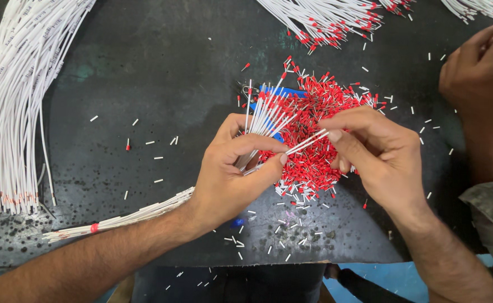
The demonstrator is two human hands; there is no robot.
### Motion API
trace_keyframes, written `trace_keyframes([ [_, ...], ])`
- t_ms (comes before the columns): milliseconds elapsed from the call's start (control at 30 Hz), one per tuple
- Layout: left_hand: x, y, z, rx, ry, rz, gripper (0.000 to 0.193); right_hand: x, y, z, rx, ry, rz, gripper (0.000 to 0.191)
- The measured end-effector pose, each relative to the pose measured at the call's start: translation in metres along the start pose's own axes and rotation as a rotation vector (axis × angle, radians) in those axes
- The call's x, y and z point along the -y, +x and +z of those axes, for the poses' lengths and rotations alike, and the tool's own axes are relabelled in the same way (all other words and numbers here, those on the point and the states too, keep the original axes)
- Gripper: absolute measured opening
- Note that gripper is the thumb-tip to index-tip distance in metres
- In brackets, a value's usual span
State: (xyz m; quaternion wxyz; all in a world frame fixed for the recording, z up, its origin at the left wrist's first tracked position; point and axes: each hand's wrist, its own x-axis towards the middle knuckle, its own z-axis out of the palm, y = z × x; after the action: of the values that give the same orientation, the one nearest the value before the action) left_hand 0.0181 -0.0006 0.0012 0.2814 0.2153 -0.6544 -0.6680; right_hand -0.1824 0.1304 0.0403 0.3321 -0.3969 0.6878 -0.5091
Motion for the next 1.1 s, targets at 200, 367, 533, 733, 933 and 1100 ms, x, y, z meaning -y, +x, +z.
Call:
trace_keyframes([
  [200,0.003,0.0,0.0,0.011,-0.02,-0.016,0.016,0.0,0.001,-0.001,0.035,-0.022,-0.02,0.014],
  [367,0.004,0.0,0.001,0.036,-0.08,0.022,0.018,0.003,-0.003,0.0,0.139,0.027,-0.042,0.025],
  [533,0.003,-0.001,0.001,0.023,-0.048,-0.061,0.012,0.008,-0.002,0.003,0.088,-0.135,-0.103,0.015],
  [733,0.004,-0.001,0.003,0.026,-0.134,-0.035,0.008,0.014,-0.001,0.008,0.01,-0.401,-0.217,0.014],
  [933,0.005,-0.003,0.007,0.044,-0.043,0.002,0.007,0.006,-0.009,0.011,-0.09,-0.512,-0.334,0.011],
  [1100,0.003,-0.008,0.005,-0.012,0.096,0.053,0.008,0.012,-0.001,0.0,-0.17,-0.703,-0.458,0.005],
])
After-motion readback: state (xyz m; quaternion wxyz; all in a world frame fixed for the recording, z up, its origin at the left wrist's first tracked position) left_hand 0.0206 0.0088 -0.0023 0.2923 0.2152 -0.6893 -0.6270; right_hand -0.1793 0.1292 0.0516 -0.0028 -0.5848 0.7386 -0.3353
